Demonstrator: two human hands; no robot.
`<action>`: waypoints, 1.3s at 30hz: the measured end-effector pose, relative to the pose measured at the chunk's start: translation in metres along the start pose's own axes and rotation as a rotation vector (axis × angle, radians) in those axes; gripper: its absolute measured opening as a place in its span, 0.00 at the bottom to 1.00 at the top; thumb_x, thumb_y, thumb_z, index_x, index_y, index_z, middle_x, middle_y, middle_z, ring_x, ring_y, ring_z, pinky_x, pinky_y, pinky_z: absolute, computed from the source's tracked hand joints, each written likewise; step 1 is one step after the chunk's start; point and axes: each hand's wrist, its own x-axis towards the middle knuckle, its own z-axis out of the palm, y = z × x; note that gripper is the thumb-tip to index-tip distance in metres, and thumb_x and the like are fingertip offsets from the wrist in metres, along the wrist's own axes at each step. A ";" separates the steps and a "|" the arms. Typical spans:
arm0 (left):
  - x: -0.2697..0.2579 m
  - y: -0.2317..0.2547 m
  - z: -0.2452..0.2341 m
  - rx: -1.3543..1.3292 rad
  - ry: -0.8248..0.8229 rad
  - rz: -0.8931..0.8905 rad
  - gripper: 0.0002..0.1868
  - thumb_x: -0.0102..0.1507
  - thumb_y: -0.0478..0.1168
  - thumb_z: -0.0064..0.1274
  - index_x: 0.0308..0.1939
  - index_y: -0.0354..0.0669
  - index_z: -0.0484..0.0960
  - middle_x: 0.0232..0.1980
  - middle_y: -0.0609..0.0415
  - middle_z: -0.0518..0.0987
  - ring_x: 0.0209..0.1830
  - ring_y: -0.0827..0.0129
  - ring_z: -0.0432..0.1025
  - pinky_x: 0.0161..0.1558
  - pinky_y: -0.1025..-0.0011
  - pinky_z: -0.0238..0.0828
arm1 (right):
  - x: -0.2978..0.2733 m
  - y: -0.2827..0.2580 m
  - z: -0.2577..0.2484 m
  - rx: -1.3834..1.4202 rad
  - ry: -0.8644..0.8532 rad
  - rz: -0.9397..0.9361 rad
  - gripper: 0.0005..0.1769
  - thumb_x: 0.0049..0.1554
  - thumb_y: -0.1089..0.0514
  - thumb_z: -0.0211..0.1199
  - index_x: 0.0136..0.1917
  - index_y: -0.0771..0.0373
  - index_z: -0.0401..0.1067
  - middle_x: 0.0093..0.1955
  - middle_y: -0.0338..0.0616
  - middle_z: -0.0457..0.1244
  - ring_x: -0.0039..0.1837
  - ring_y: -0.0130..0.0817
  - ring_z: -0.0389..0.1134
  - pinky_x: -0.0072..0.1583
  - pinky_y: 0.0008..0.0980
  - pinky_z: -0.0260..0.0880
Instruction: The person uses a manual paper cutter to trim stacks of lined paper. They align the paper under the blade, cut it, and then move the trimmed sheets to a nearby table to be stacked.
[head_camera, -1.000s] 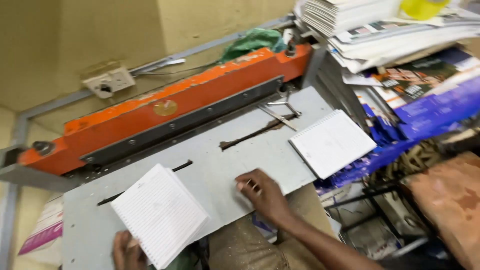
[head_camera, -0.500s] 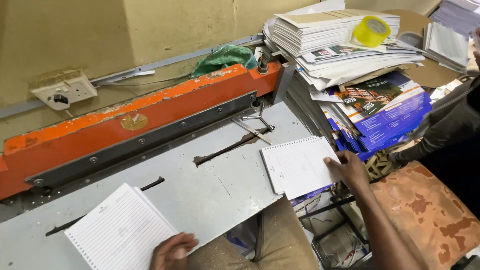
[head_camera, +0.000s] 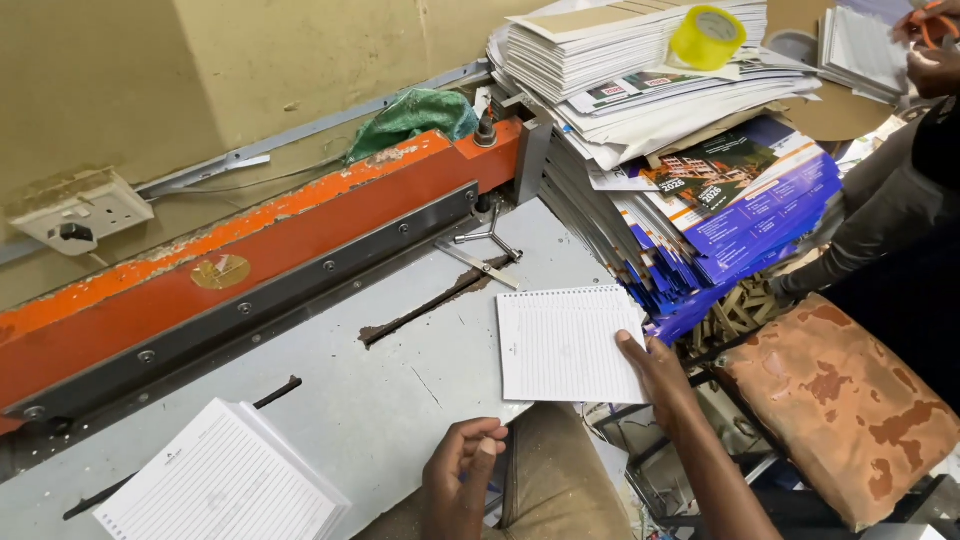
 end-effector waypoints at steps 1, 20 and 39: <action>0.001 0.000 -0.003 -0.002 0.004 -0.003 0.24 0.58 0.55 0.51 0.49 0.47 0.89 0.46 0.55 0.93 0.44 0.69 0.87 0.48 0.71 0.82 | -0.001 0.012 -0.001 -0.004 -0.002 0.001 0.60 0.49 0.33 0.57 0.83 0.60 0.36 0.85 0.54 0.39 0.85 0.52 0.42 0.81 0.56 0.40; 0.024 0.038 -0.030 -0.006 -0.036 -0.212 0.39 0.55 0.59 0.53 0.68 0.47 0.71 0.65 0.55 0.80 0.60 0.64 0.79 0.56 0.64 0.77 | -0.076 0.030 0.020 0.215 -0.366 0.019 0.40 0.49 0.56 0.59 0.75 0.58 0.57 0.67 0.64 0.66 0.60 0.62 0.70 0.56 0.58 0.70; 0.035 0.016 -0.042 0.009 0.199 0.530 0.40 0.56 0.56 0.62 0.67 0.42 0.69 0.67 0.46 0.77 0.68 0.57 0.72 0.72 0.55 0.61 | -0.031 0.012 0.078 0.101 -0.729 -0.848 0.42 0.51 0.49 0.72 0.73 0.58 0.57 0.72 0.52 0.63 0.74 0.43 0.61 0.72 0.47 0.61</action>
